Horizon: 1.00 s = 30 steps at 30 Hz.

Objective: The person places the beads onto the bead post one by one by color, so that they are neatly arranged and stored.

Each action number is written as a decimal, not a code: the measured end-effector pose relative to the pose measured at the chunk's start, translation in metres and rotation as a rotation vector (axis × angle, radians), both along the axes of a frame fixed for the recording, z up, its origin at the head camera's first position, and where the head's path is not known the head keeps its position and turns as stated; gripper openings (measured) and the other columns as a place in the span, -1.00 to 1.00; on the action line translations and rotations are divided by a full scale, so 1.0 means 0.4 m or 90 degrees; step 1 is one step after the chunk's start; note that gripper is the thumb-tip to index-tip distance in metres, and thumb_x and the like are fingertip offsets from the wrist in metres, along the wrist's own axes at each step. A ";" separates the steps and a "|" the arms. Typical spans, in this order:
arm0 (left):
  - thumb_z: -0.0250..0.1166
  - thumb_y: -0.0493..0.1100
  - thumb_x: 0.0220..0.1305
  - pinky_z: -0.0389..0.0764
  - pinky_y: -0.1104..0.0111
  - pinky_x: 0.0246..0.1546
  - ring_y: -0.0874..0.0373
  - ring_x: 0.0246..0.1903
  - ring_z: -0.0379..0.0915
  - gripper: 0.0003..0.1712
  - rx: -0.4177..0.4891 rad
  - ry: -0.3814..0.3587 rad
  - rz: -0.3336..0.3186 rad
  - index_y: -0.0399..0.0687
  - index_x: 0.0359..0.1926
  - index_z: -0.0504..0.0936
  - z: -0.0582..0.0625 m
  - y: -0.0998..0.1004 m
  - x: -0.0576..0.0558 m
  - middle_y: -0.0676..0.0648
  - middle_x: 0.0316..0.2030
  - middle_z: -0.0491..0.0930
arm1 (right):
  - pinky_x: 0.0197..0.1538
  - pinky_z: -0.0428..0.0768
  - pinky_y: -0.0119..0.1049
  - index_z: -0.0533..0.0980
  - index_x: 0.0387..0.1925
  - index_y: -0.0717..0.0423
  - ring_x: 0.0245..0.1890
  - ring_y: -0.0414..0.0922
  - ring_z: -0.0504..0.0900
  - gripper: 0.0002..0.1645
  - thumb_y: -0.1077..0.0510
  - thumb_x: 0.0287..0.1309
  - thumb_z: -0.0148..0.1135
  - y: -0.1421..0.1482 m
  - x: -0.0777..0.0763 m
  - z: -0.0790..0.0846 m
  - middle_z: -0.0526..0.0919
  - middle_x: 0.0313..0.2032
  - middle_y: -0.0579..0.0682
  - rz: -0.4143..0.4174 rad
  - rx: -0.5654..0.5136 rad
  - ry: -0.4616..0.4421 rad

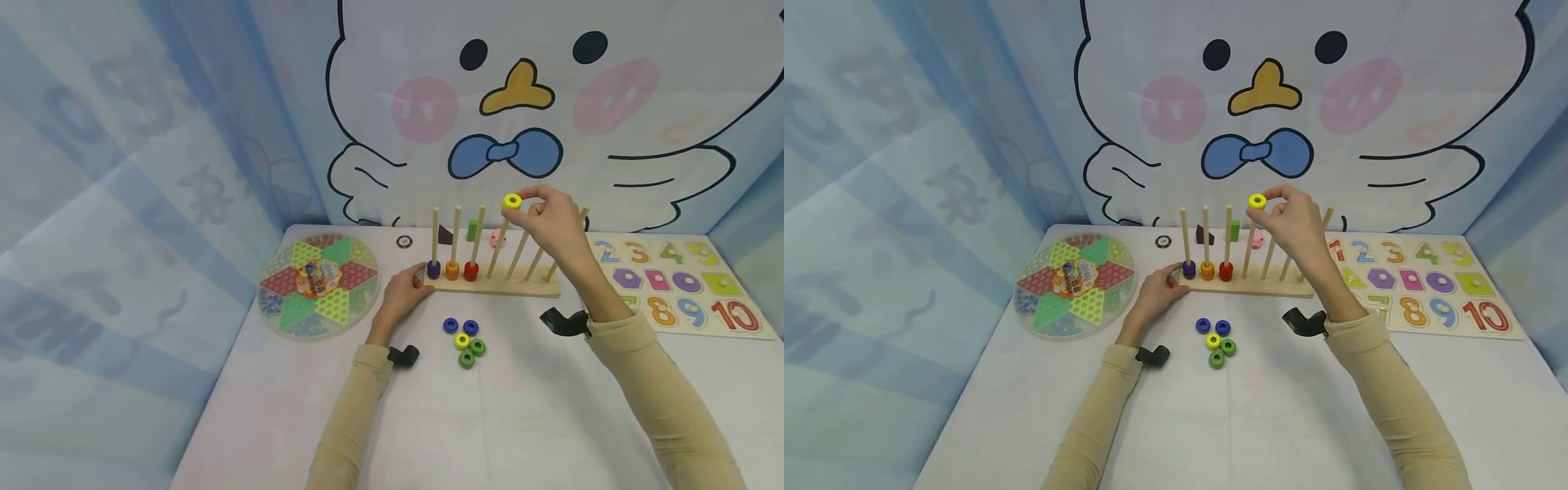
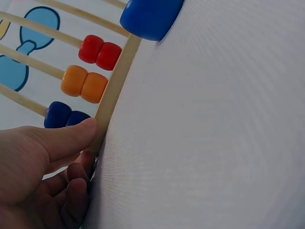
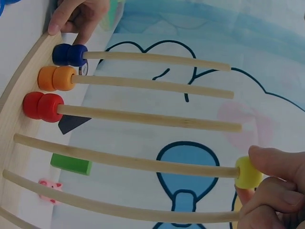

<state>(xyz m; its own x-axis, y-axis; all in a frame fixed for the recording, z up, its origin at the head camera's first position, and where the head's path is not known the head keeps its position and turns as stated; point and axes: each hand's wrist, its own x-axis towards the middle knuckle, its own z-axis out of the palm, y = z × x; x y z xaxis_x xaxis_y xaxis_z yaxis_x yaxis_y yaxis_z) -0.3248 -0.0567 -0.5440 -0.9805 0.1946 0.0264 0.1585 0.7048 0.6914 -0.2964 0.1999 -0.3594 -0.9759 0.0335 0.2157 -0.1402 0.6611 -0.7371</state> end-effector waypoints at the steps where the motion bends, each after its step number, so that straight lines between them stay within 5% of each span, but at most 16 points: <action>1: 0.38 -0.01 0.15 0.33 0.41 -0.52 0.23 -0.57 0.35 -0.32 0.000 -0.002 0.000 -0.04 0.29 0.42 0.000 0.001 0.000 0.06 -0.54 0.51 | -0.72 0.15 -0.32 0.44 0.14 0.16 -0.75 -0.10 0.25 -0.30 -0.19 0.10 0.30 0.000 0.000 -0.003 0.33 -0.70 0.02 0.000 0.007 0.001; 11: 0.38 -0.02 0.15 0.32 0.42 -0.54 0.24 -0.58 0.35 -0.32 0.000 -0.011 0.007 -0.04 0.29 0.42 0.005 0.004 0.003 0.06 -0.54 0.51 | -0.72 0.16 -0.31 0.47 0.11 0.19 -0.76 -0.09 0.26 -0.37 -0.14 0.14 0.28 0.005 0.002 -0.029 0.33 -0.72 0.03 0.011 0.032 0.020; 20: 0.38 -0.01 0.15 0.33 0.42 -0.53 0.24 -0.57 0.36 -0.32 0.000 -0.020 0.009 0.00 0.29 0.42 -0.001 0.008 0.002 0.06 -0.52 0.52 | -0.77 0.09 -0.30 0.47 0.07 0.10 -0.82 -0.15 0.18 -0.50 -0.03 0.16 0.30 0.009 0.058 -0.094 0.29 -0.77 0.04 0.035 -0.049 0.102; 30: 0.38 -0.02 0.15 0.32 0.42 -0.53 0.24 -0.58 0.35 -0.32 0.001 -0.010 0.006 -0.02 0.29 0.43 0.000 0.002 -0.002 0.07 -0.54 0.51 | -0.67 0.17 -0.35 0.51 0.00 0.16 -0.75 -0.18 0.21 -0.53 0.01 0.11 0.35 -0.057 0.147 -0.266 0.32 -0.76 -0.06 0.119 -0.060 -0.104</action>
<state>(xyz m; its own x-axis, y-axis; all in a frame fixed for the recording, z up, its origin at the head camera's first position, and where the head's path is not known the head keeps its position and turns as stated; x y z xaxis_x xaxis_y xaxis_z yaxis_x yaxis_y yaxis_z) -0.3257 -0.0559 -0.5441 -0.9826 0.1852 0.0106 0.1405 0.7056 0.6946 -0.2374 0.1771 -0.4659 -0.9886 -0.1386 0.0593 -0.1279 0.5620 -0.8172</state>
